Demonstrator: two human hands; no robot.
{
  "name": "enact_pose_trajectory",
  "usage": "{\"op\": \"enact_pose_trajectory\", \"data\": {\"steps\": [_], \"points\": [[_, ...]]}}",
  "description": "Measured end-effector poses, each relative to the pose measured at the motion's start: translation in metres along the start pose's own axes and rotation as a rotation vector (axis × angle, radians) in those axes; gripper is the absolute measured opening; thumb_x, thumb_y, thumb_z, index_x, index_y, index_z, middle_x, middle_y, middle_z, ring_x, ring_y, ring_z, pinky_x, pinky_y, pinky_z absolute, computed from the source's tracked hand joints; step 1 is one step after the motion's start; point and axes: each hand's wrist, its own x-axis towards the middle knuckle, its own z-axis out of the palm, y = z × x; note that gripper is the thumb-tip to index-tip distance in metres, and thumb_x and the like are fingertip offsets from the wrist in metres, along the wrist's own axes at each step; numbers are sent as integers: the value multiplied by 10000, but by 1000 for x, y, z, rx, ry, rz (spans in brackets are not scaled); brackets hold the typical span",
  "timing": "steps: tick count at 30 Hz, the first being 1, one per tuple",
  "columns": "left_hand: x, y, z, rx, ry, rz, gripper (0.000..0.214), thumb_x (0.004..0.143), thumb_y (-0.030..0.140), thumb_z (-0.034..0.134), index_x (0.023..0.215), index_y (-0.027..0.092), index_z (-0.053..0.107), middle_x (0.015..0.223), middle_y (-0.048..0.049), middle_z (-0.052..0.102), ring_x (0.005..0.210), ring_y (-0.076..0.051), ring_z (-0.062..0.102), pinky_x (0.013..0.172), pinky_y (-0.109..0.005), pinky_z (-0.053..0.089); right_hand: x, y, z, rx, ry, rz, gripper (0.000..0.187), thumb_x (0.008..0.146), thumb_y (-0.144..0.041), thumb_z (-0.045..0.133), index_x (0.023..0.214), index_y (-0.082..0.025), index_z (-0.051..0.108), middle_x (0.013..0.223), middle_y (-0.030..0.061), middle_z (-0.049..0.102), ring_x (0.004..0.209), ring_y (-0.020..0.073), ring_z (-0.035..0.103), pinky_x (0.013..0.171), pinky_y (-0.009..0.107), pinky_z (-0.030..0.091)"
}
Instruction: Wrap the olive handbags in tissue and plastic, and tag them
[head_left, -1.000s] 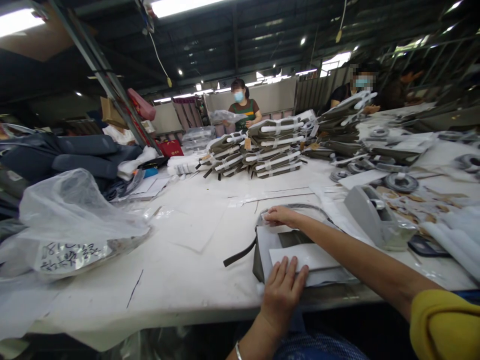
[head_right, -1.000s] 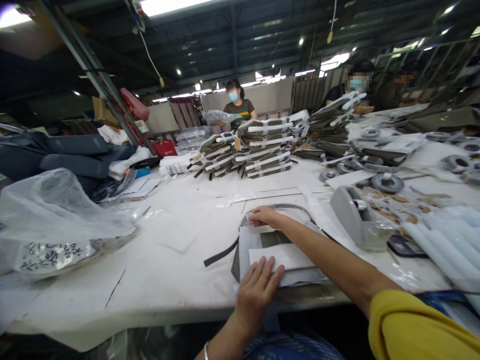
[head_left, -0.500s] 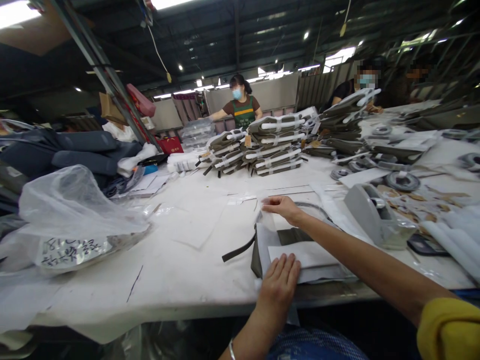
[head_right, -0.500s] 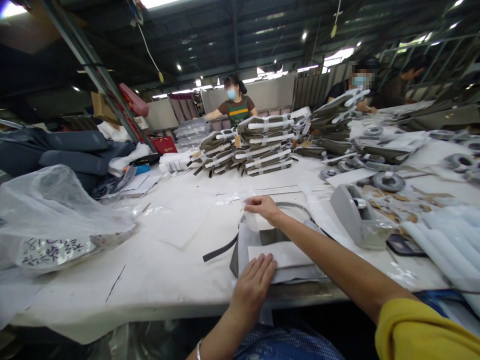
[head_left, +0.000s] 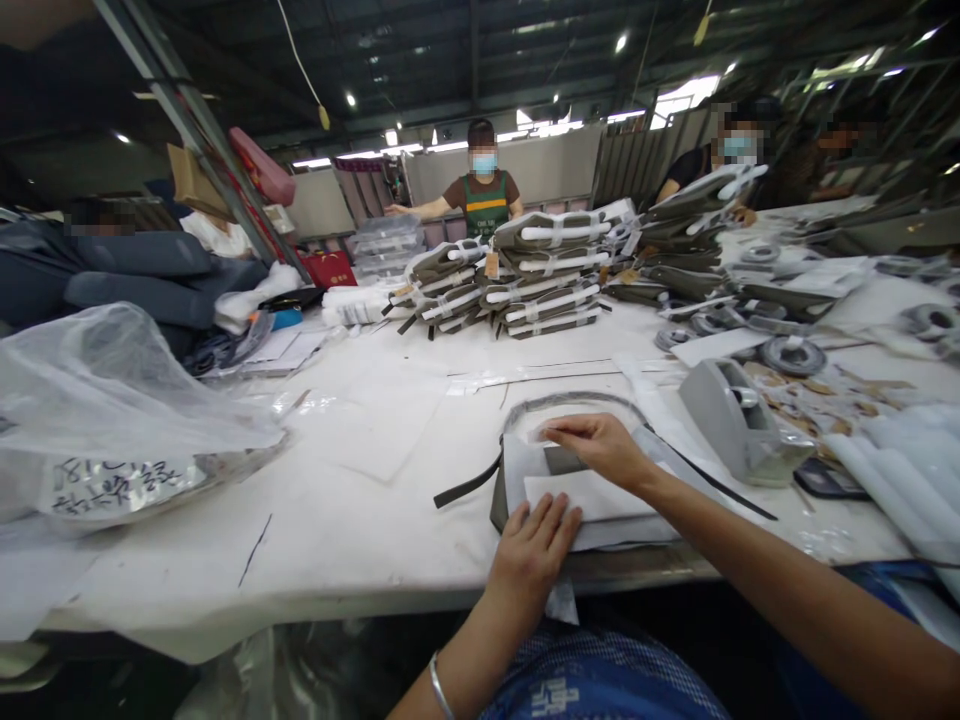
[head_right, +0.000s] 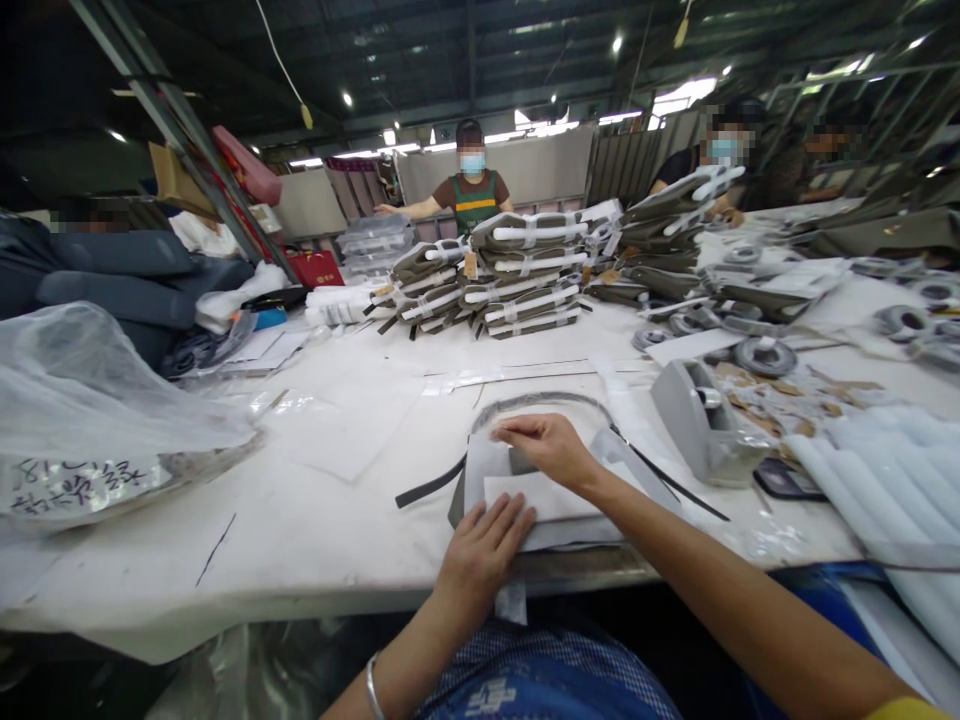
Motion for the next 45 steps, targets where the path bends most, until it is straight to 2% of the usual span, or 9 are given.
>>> {"op": "enact_pose_trajectory", "data": {"steps": [5, 8, 15, 20, 24, 30, 37, 42, 45], "points": [[-4, -5, 2, -45, 43, 3, 358, 1007, 188, 424, 1342, 143, 540, 1368, -65, 599, 1277, -200, 540, 1047, -375, 480, -44, 11, 9, -174, -145, -142, 218, 896, -354, 614, 984, -237, 776, 1004, 36, 765, 927, 210, 718, 896, 323, 574], [-5, -4, 2, -88, 77, -30, 340, 1004, 185, 415, 1299, 114, 570, 1240, -101, 674, 1175, -206, 610, 1054, -368, 482, -67, 26, 17, -237, -200, -243, 245, 926, -246, 548, 1054, -259, 757, 1095, 24, 746, 1030, 191, 697, 963, 318, 556], [-12, -2, 8, -150, 162, -78, 267, 992, 210, 462, 1180, 97, 615, 1163, -158, 681, 1148, -239, 616, 997, -401, 527, -98, 36, 24, -271, -90, -434, 313, 923, -116, 526, 1128, -245, 724, 1148, 42, 727, 1107, 167, 670, 994, 317, 559], [-17, -1, 10, -219, 182, -161, 384, 1017, 359, 406, 1239, 87, 564, 1194, -171, 663, 1150, -256, 615, 947, -410, 552, -108, 37, 22, -292, -30, -547, 301, 910, -62, 552, 1132, -202, 700, 1106, 66, 738, 1083, 153, 678, 969, 282, 571], [-18, 1, 9, -294, 153, -248, 426, 1006, 407, 432, 1288, 102, 525, 1235, -178, 639, 1168, -265, 602, 954, -431, 547, -114, 46, 23, -344, -41, -672, 300, 906, -42, 556, 1146, -170, 681, 1114, 95, 731, 1085, 169, 675, 1018, 355, 550], [-12, 0, 3, -260, 96, -239, 395, 988, 142, 437, 1380, 146, 489, 1395, -122, 564, 1291, -245, 514, 1020, -406, 512, -119, 57, 26, -452, -81, -783, 326, 924, -45, 506, 1194, -155, 652, 1125, 96, 730, 1168, 186, 636, 1031, 393, 536], [-12, -3, 2, -251, 50, -203, 405, 973, 117, 456, 1375, 133, 503, 1386, -86, 581, 1296, -238, 514, 1033, -410, 507, -126, 44, 19, -412, -114, -706, 218, 903, -139, 628, 1116, -163, 666, 1059, 72, 744, 1084, 181, 672, 1023, 362, 536], [-12, -4, 0, -253, 18, -202, 431, 959, 148, 506, 1390, 138, 488, 1395, -94, 571, 1301, -244, 513, 1050, -415, 497, -120, 25, 13, -448, 73, -532, 131, 892, -183, 656, 1022, -202, 664, 974, 32, 741, 932, 160, 687, 994, 364, 523], [-11, -4, 1, -262, 3, -187, 438, 980, 231, 503, 1404, 130, 468, 1395, -112, 569, 1301, -256, 514, 1044, -427, 501, -114, 24, 20, -562, 44, -486, 178, 862, -315, 707, 983, -198, 651, 987, 44, 729, 955, 193, 663, 979, 404, 494]]}}
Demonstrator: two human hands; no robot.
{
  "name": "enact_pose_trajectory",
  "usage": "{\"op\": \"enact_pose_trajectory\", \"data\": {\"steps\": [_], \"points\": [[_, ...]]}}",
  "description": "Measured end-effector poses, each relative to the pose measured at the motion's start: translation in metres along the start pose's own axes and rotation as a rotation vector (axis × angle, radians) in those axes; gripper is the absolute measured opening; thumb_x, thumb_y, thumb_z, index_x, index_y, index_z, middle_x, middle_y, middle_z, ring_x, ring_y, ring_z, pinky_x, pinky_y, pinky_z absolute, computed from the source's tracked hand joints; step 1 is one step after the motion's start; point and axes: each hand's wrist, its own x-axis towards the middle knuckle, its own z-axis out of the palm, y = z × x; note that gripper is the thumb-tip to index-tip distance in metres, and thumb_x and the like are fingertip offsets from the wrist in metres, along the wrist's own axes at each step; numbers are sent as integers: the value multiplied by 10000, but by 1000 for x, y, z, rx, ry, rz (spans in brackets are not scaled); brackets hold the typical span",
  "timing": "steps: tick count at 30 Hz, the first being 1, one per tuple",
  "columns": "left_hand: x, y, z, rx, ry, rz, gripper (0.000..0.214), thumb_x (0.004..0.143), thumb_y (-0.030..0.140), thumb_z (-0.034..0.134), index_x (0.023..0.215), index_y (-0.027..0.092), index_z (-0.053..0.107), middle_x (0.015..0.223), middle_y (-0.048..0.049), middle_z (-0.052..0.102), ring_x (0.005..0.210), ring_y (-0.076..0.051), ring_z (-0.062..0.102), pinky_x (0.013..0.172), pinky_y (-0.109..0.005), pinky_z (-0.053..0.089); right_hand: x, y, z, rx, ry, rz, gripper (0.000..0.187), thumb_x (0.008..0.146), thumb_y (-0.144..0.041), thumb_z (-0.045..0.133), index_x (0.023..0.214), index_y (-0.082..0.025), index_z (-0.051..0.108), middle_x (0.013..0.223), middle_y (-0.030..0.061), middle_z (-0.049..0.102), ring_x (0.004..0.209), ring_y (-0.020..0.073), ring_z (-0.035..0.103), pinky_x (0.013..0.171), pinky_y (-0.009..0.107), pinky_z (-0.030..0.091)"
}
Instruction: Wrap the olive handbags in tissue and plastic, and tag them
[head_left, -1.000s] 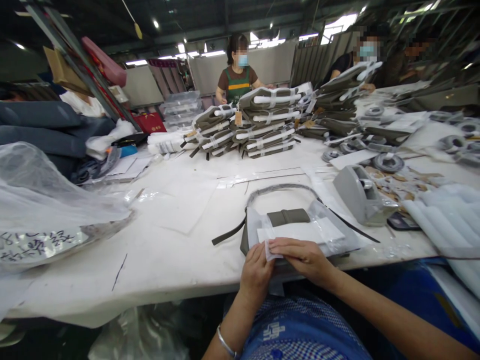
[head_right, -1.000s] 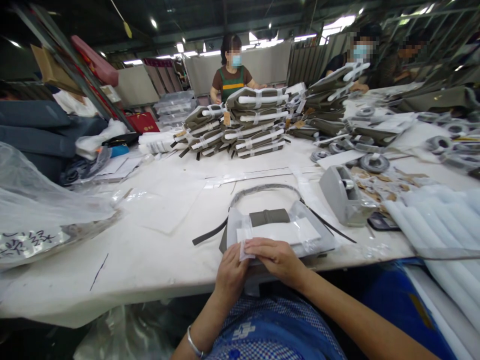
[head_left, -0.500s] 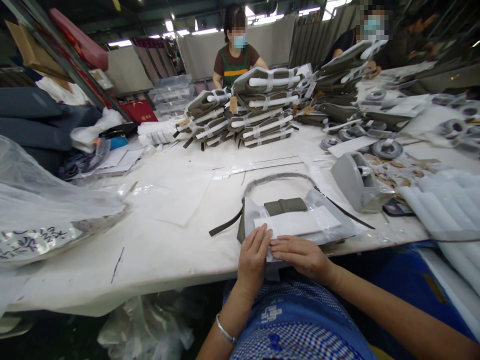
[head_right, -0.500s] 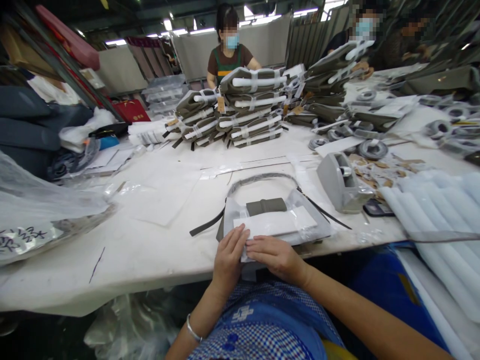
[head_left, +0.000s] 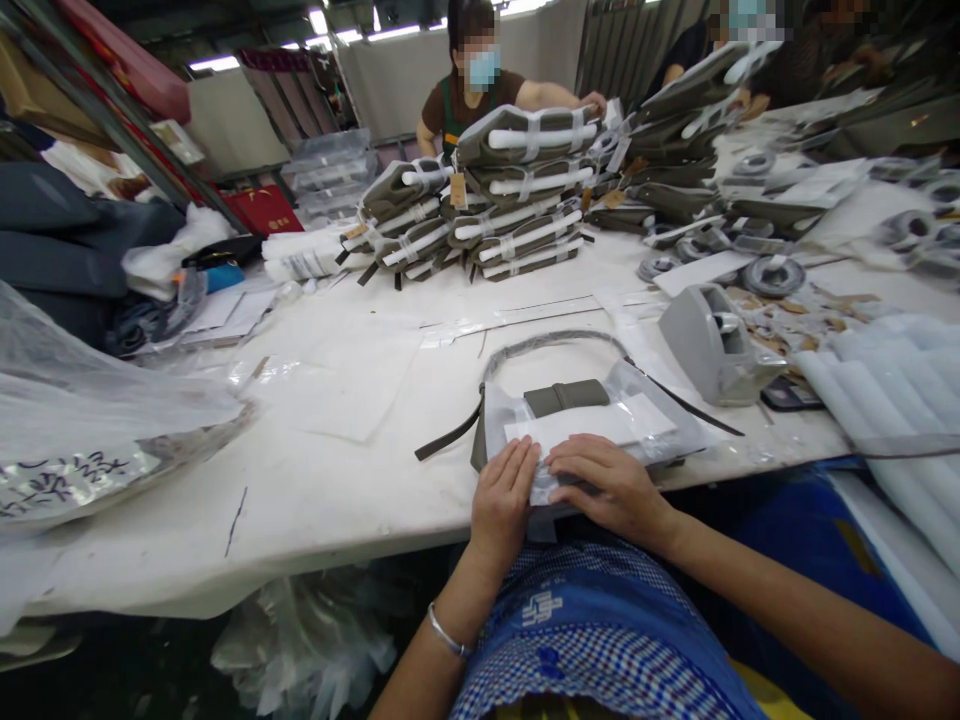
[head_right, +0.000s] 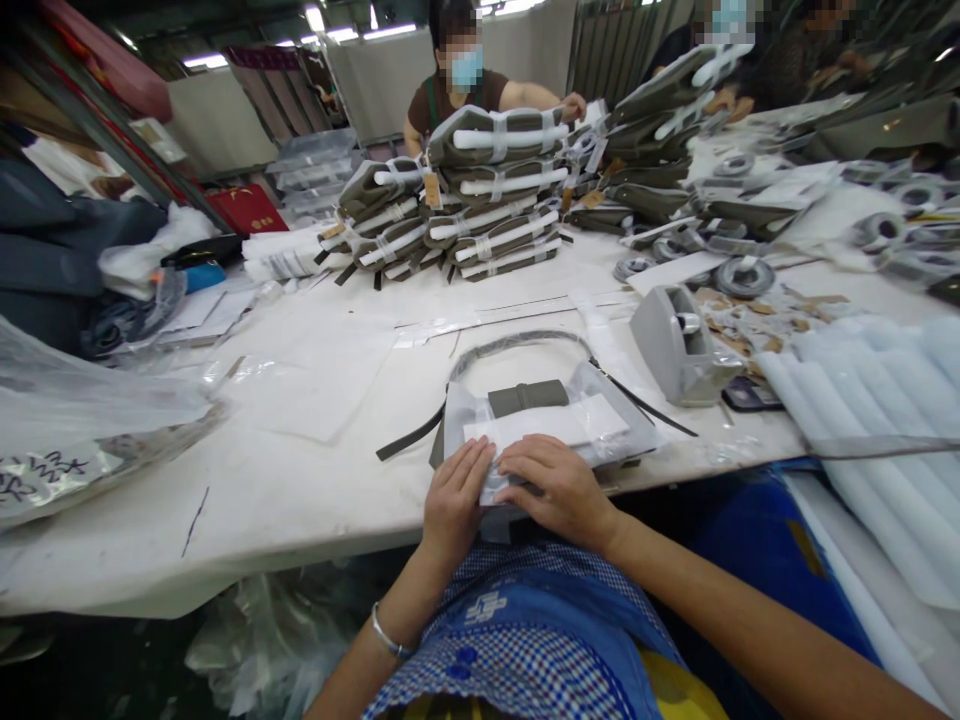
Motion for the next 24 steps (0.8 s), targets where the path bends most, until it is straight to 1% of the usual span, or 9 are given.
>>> {"op": "enact_pose_trajectory", "data": {"steps": [2, 4, 7, 10, 12, 14, 17, 21, 24], "points": [[0, -1, 0, -16, -16, 7, 482, 977, 325, 522, 1411, 125, 459, 1396, -123, 566, 1302, -263, 511, 1045, -436, 503, 0, 0, 7, -76, -60, 20, 197, 859, -349, 705, 962, -192, 645, 994, 53, 720, 974, 213, 639, 953, 411, 479], [0, -4, -4, -37, -56, 14, 531, 961, 358, 550, 1427, 128, 441, 1419, -120, 545, 1326, -259, 485, 1076, -437, 483, -3, 2, 13, -145, -80, 20, 131, 884, -287, 668, 967, -190, 642, 993, 55, 714, 988, 221, 620, 937, 402, 462], [3, -7, -17, -99, -189, 45, 627, 929, 379, 610, 1463, 135, 391, 1495, -106, 462, 1393, -253, 401, 1140, -437, 425, -10, 7, 18, -201, -78, -26, 110, 910, -174, 585, 1002, -193, 642, 1005, 50, 710, 1005, 215, 602, 933, 383, 444], [7, -10, -29, -162, -287, 79, 690, 917, 448, 612, 1479, 131, 365, 1530, -116, 407, 1427, -265, 349, 1164, -463, 395, -13, 10, 20, -230, -50, -70, 145, 929, -157, 538, 1014, -196, 650, 1007, 45, 709, 1004, 204, 598, 936, 373, 441], [8, -11, -30, -156, -261, 101, 598, 955, 391, 564, 1464, 131, 391, 1509, -119, 438, 1421, -255, 363, 1153, -457, 411, -13, 11, 22, -250, -30, -91, 158, 932, -151, 532, 1020, -194, 657, 1006, 44, 710, 1001, 199, 600, 932, 366, 451], [7, -13, -26, -122, -188, 123, 492, 983, 285, 521, 1445, 148, 424, 1470, -107, 492, 1399, -237, 402, 1132, -438, 443, -13, 12, 23, -266, -16, -102, 163, 926, -142, 541, 1026, -186, 662, 1006, 46, 712, 1004, 199, 604, 932, 362, 464], [3, -15, -17, -77, -83, 156, 461, 980, 152, 495, 1437, 182, 442, 1428, -87, 540, 1370, -222, 447, 1101, -418, 478, -21, 12, 20, -257, -4, -131, 217, 923, -121, 536, 1087, -184, 663, 1064, 53, 721, 1059, 196, 609, 998, 381, 460], [2, -17, -14, -71, -50, 180, 459, 970, 110, 492, 1423, 177, 463, 1424, -85, 544, 1368, -221, 449, 1092, -407, 482, -47, 5, 16, -224, -27, -283, 353, 936, -96, 507, 1261, -182, 614, 1222, 52, 694, 1188, 179, 583, 1105, 404, 391], [3, -16, -15, -66, -51, 179, 452, 970, 107, 480, 1417, 174, 475, 1413, -85, 555, 1359, -220, 460, 1083, -401, 488, -65, 0, 26, -216, -67, -339, 328, 956, -115, 508, 1259, -166, 624, 1203, 50, 705, 1143, 169, 615, 1038, 360, 441]]}}
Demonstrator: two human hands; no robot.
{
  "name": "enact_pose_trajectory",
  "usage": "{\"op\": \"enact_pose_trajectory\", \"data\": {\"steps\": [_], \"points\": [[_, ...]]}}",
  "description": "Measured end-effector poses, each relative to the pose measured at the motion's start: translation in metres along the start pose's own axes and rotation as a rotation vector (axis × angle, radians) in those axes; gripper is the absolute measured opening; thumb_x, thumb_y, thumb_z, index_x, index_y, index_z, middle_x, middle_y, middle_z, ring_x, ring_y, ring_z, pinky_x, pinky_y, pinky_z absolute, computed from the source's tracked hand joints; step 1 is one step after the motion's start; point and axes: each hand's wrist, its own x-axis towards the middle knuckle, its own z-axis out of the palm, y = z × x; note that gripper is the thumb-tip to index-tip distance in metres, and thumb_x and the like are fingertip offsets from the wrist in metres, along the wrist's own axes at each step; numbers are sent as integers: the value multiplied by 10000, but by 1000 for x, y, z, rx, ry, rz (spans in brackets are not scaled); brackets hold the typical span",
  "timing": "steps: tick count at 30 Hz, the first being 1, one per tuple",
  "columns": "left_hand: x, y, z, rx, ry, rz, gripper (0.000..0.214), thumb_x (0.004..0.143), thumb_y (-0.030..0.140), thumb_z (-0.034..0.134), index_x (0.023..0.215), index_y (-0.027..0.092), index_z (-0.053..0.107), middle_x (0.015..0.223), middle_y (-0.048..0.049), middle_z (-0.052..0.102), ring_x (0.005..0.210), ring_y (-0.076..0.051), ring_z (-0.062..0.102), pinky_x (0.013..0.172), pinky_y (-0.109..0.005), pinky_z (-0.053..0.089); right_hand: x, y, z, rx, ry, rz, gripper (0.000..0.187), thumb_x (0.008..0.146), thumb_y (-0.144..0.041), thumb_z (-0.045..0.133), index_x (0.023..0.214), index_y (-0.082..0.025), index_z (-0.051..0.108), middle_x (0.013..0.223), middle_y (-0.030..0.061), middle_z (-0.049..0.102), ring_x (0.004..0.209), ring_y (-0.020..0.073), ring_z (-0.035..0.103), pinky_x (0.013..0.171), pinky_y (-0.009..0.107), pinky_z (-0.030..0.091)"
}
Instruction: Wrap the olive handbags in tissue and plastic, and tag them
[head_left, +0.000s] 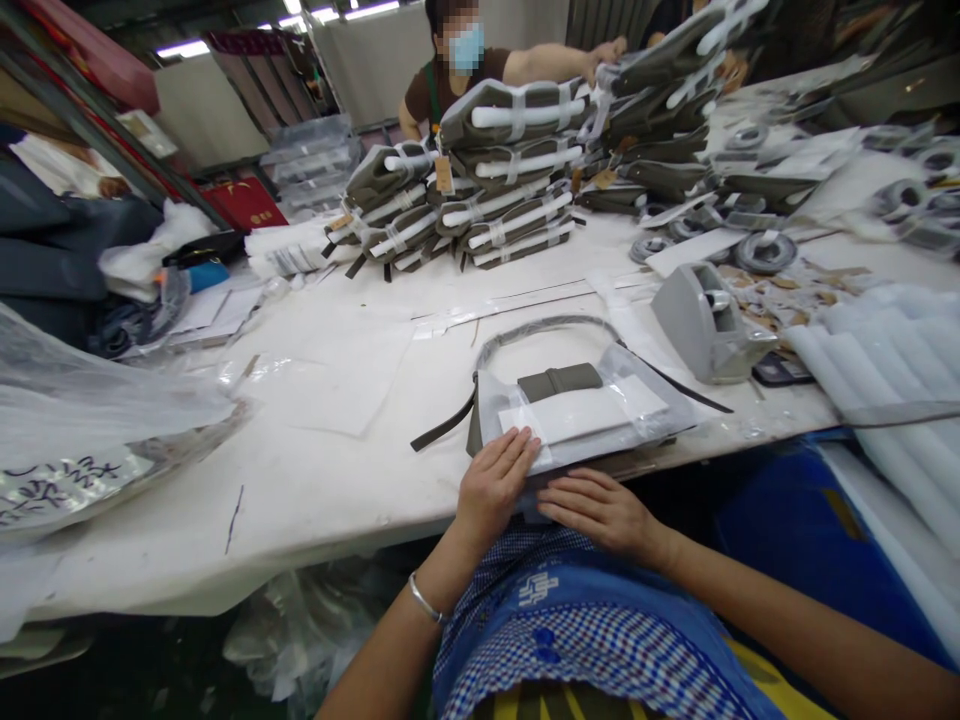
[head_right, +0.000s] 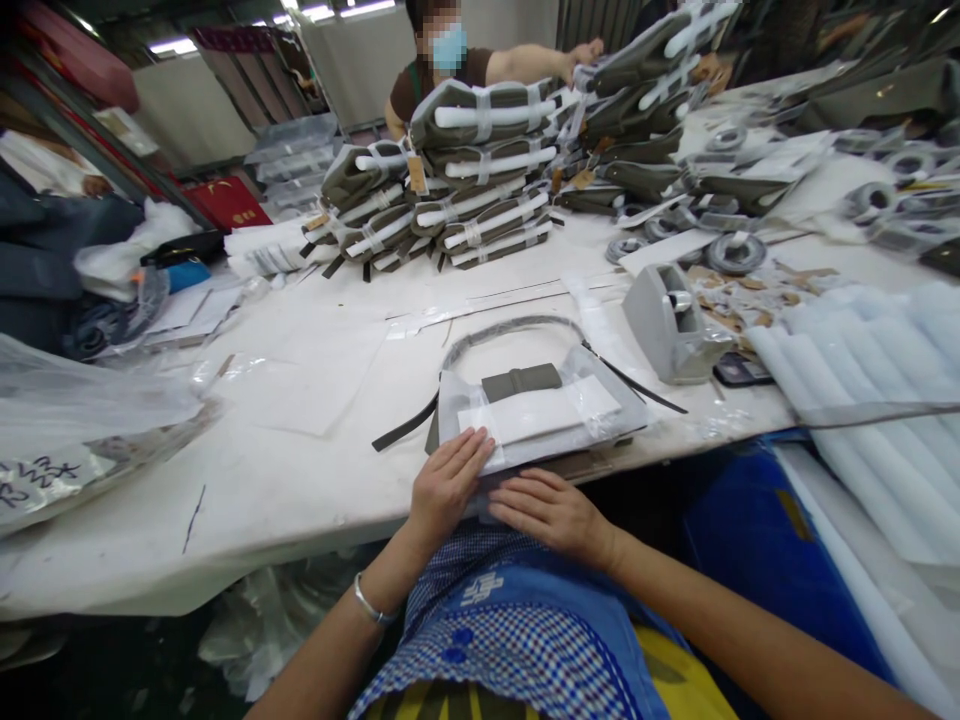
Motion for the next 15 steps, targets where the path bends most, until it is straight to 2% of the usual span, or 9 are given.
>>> {"op": "enact_pose_trajectory", "data": {"steps": [4, 7, 10, 15], "points": [[0, 1, 0, 19, -6, -3, 450, 967, 125, 491, 1416, 160, 479, 1411, -92, 555, 1351, -227, 470, 1087, -402, 484, 2, -4, 24, -6, -11, 32, 301, 967, -124, 493, 1223, -155, 647, 1128, 68, 733, 1048, 175, 663, 858, 325, 526], [-1, 0, 1, 24, -21, 0, 461, 967, 130, 491, 1426, 162, 466, 1421, -93, 544, 1356, -228, 464, 1101, -404, 473, 11, -2, 34, 32, 54, 33, 252, 939, -119, 553, 1158, -150, 674, 1050, 66, 753, 994, 171, 684, 836, 323, 545], [-1, 0, 1, 31, -21, 4, 469, 966, 132, 496, 1433, 152, 455, 1430, -98, 534, 1362, -228, 457, 1106, -404, 470, 16, -1, 35, 103, 110, 47, 198, 925, -119, 579, 1086, -149, 691, 998, 54, 762, 936, 164, 699, 848, 321, 557], [0, -1, 2, 36, -6, -3, 486, 961, 114, 491, 1443, 149, 441, 1436, -100, 528, 1369, -226, 448, 1105, -405, 474, 12, -3, 28, 148, 121, 123, 203, 934, -107, 535, 1043, -164, 697, 960, 50, 763, 869, 153, 707, 793, 298, 564]]}}
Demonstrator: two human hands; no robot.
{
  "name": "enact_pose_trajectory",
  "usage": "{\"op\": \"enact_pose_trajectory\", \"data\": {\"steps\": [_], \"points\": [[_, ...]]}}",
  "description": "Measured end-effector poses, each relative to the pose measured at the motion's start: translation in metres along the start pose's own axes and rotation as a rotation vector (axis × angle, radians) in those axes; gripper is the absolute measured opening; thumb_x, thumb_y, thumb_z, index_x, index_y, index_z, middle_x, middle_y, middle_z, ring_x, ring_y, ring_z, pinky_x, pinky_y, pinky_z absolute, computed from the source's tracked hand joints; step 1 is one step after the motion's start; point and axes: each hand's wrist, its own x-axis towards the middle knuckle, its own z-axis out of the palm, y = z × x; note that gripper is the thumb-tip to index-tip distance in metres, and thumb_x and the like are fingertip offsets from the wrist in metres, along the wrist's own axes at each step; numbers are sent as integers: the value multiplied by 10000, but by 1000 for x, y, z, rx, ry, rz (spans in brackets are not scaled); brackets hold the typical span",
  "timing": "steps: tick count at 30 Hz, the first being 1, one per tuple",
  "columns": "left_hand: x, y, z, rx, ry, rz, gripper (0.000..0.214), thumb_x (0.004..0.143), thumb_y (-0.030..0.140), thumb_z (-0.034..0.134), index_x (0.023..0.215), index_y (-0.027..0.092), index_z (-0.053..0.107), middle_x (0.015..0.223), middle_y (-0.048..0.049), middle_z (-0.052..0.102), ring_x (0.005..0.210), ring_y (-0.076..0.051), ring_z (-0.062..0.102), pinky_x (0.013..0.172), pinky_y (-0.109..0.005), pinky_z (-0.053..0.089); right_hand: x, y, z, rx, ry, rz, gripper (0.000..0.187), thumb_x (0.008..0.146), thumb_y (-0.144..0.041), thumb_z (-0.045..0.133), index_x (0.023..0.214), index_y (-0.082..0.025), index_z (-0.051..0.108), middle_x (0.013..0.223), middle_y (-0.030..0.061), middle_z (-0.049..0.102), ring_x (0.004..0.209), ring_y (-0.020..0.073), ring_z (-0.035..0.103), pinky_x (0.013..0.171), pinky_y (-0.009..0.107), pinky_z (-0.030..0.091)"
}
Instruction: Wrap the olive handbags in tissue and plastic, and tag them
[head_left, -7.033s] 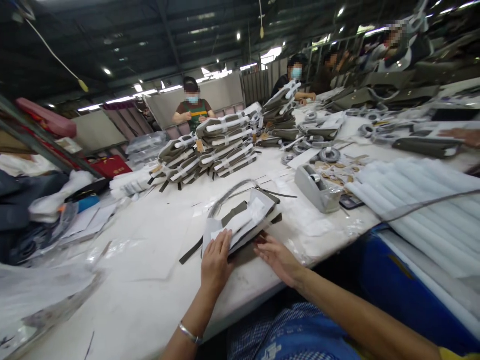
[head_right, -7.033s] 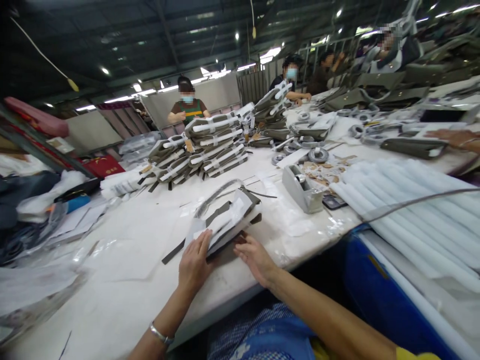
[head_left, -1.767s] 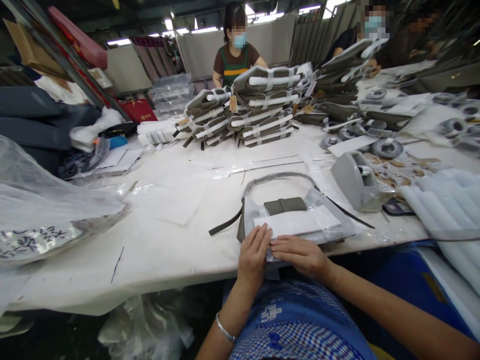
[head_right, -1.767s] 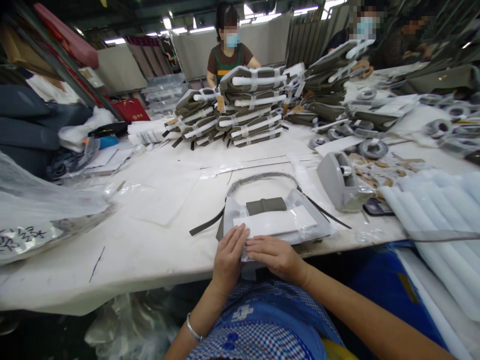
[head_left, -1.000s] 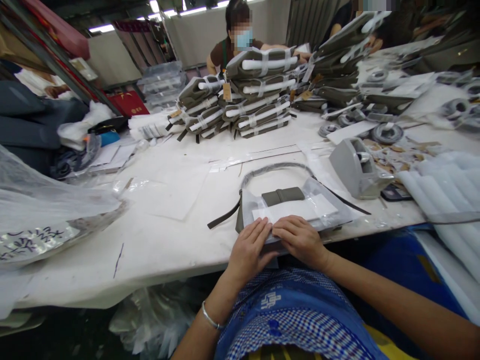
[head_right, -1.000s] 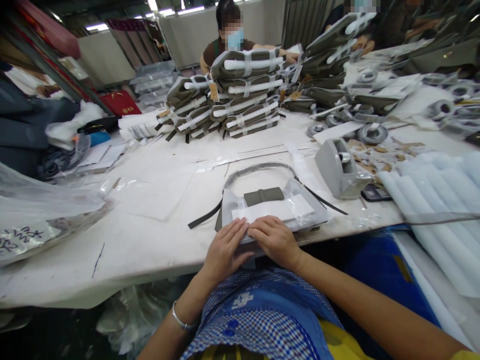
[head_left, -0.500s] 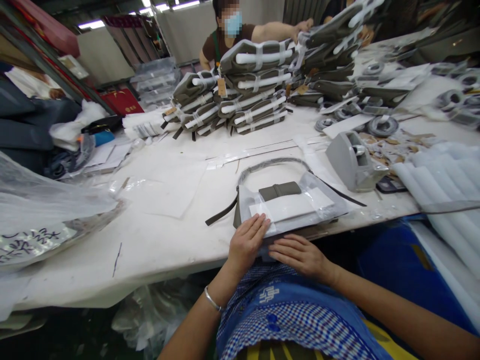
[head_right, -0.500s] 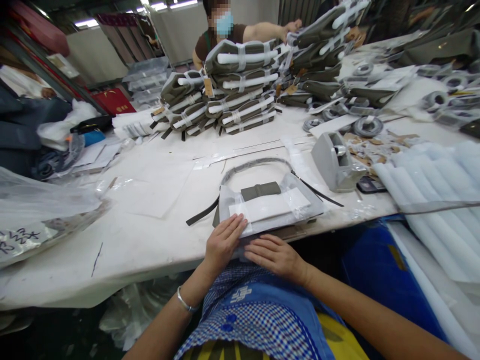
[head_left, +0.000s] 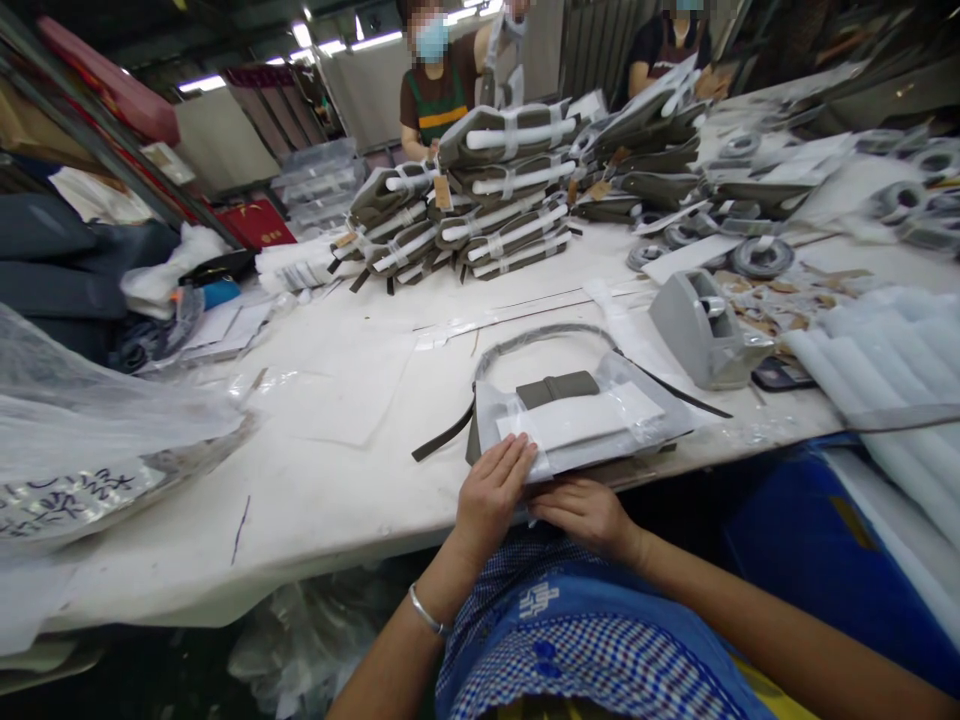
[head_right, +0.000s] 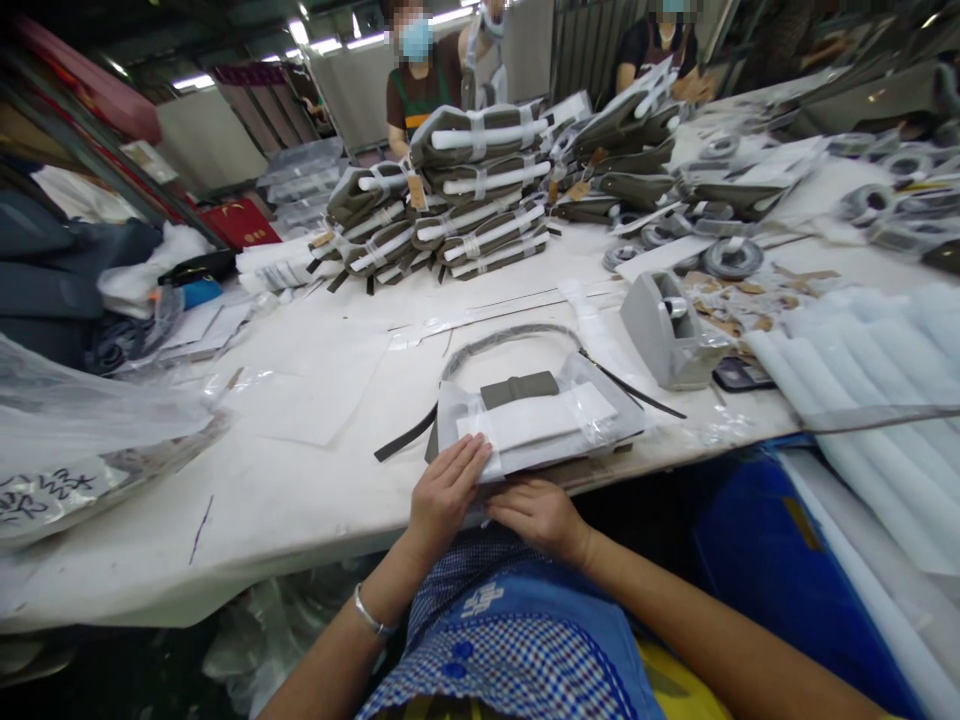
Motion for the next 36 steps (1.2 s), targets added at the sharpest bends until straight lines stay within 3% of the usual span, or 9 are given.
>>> {"op": "enact_pose_trajectory", "data": {"steps": [10, 18, 36], "points": [[2, 1, -3, -33, 2, -17, 505, 965, 127, 484, 1462, 185, 418, 1438, -89, 527, 1366, -224, 452, 1103, -412, 478, -22, -1, -2, -166, -154, 117, 451, 900, -76, 532, 1334, -187, 587, 1228, 74, 690, 1100, 221, 631, 868, 364, 524], [3, 1, -2, -14, 8, -7, 484, 952, 73, 462, 1429, 150, 458, 1435, -94, 530, 1368, -223, 451, 1104, -416, 477, -9, 0, 3, -13, 8, 10, 249, 924, -102, 540, 1097, -185, 700, 1036, 50, 759, 948, 172, 698, 851, 327, 544], [2, 1, 1, 38, 21, -14, 436, 968, 114, 511, 1390, 223, 514, 1441, -74, 526, 1361, -229, 460, 1079, -408, 499, -16, -17, -22, 96, -10, 109, 289, 923, -91, 491, 1079, -190, 713, 1055, 55, 756, 1008, 160, 707, 898, 299, 587]]}}
